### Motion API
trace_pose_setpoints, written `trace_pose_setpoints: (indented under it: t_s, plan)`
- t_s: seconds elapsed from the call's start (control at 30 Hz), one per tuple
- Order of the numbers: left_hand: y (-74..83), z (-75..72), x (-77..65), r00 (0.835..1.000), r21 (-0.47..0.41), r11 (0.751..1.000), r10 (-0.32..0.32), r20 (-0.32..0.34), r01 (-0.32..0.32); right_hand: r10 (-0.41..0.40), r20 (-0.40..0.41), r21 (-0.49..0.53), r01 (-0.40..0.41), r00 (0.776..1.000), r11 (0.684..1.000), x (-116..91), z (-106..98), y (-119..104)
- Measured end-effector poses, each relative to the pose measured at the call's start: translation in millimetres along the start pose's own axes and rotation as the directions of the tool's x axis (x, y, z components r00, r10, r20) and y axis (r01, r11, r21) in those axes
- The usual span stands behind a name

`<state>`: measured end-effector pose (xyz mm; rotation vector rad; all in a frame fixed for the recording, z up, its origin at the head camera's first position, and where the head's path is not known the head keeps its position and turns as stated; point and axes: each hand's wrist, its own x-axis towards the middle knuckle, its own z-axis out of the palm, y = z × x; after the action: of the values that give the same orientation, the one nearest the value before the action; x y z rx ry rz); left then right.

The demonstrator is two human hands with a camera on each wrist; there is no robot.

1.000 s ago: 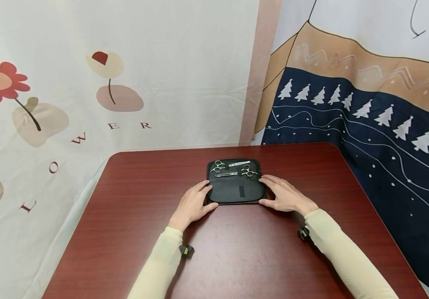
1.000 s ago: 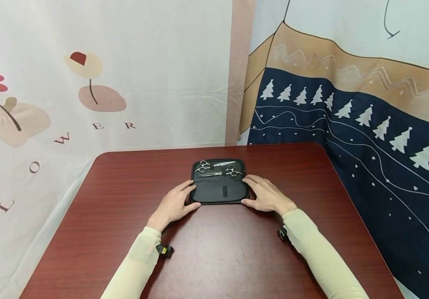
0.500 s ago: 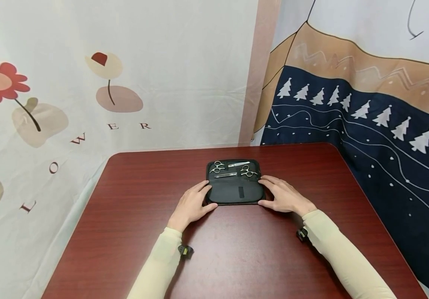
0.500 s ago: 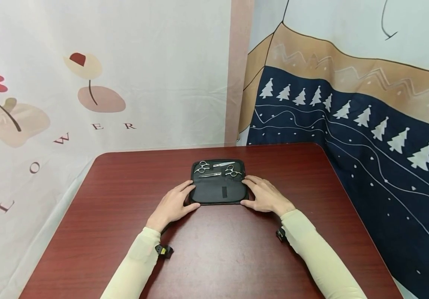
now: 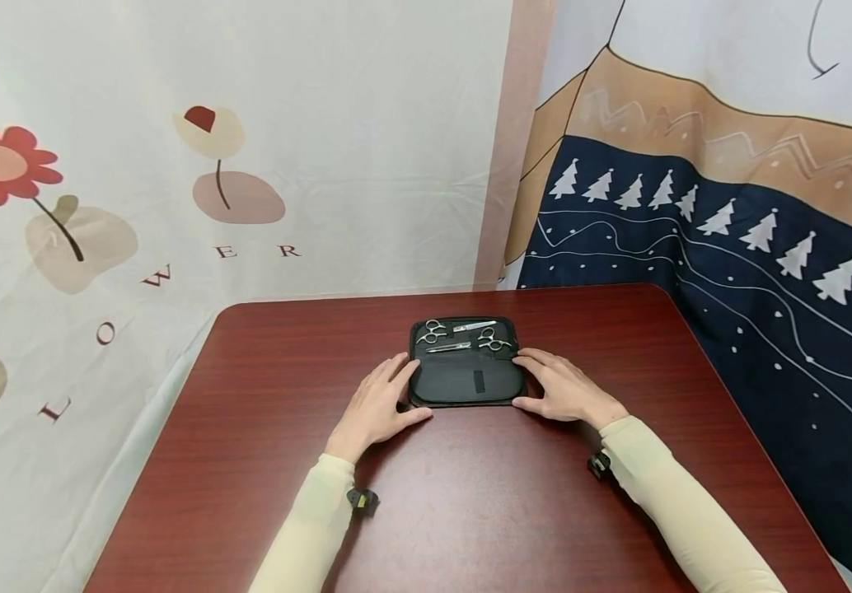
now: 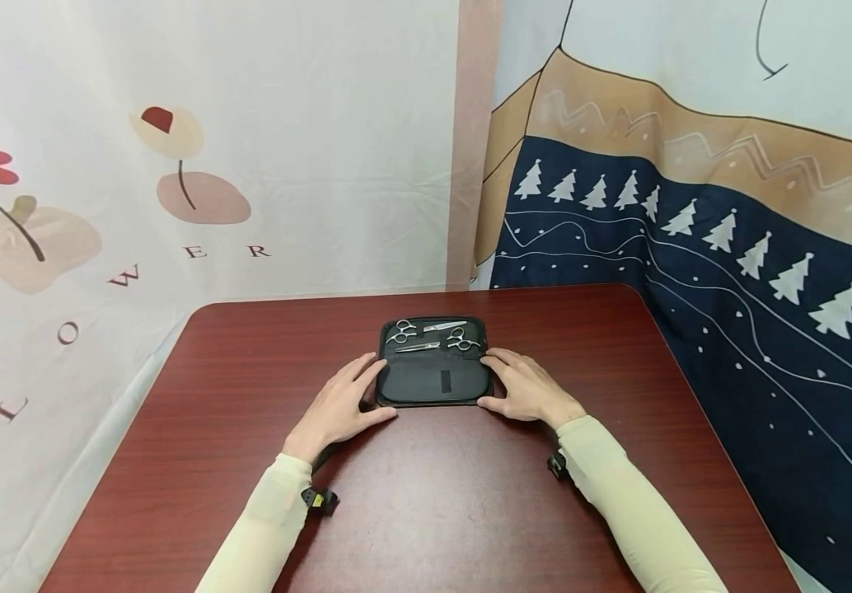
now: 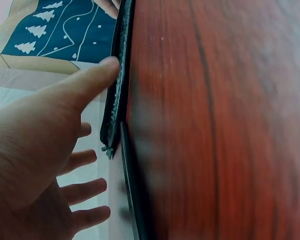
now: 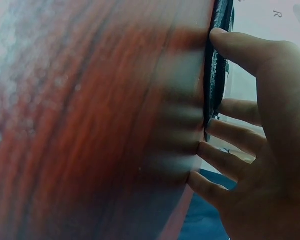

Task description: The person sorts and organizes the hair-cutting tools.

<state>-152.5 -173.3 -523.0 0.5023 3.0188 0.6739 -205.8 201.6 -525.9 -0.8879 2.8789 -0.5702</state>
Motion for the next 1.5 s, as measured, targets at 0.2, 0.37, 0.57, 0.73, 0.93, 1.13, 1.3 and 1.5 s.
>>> trace_pose_setpoints:
  t_s: [0.2,0.37,0.57,0.73,0.93,1.13,1.3,1.5]
  plan:
    - [-3.9,-2.2,-5.6,0.998,-0.008,0.999,-0.049,0.034,0.049,0.001,0.002,-0.003,-0.001,1.000,1.000,0.5,0.3,1.2]
    - [-8.0,-6.9,-13.2,0.998,0.010,0.998,-0.058,0.036,0.058,0.001,0.001,-0.004,-0.001,1.000,1.000,0.4,0.5,1.0]
    - [-16.5,-17.9,-29.9,0.998,0.037,0.997,-0.063,0.010,0.063,0.001,-0.001,0.001,-0.001,1.000,1.000,0.2,1.5,0.8]
    - [-22.9,-28.4,-47.9,0.997,0.049,0.996,-0.080,0.019,0.079,0.004,0.004,0.010,-0.004,1.000,1.000,0.1,0.7,0.2]
    - [-28.3,-35.7,-68.3,0.997,0.050,0.996,-0.079,0.001,0.079,0.004,-0.001,0.012,-0.004,1.000,1.000,-0.3,0.3,0.0]
    - [-32.2,-36.6,-89.1,0.999,0.084,0.995,-0.047,-0.021,0.048,0.009,0.002,0.018,-0.009,1.000,1.000,-1.0,0.7,0.0]
    - [-33.6,-38.4,-104.9,0.999,0.122,0.992,-0.024,-0.041,0.029,0.012,0.005,0.021,-0.012,1.000,1.000,-1.4,0.2,-0.2]
    - [-31.9,-43.0,-118.2,1.000,0.157,0.988,-0.011,-0.026,0.015,0.006,-0.010,0.026,-0.006,1.000,1.000,-1.7,0.4,-0.8]
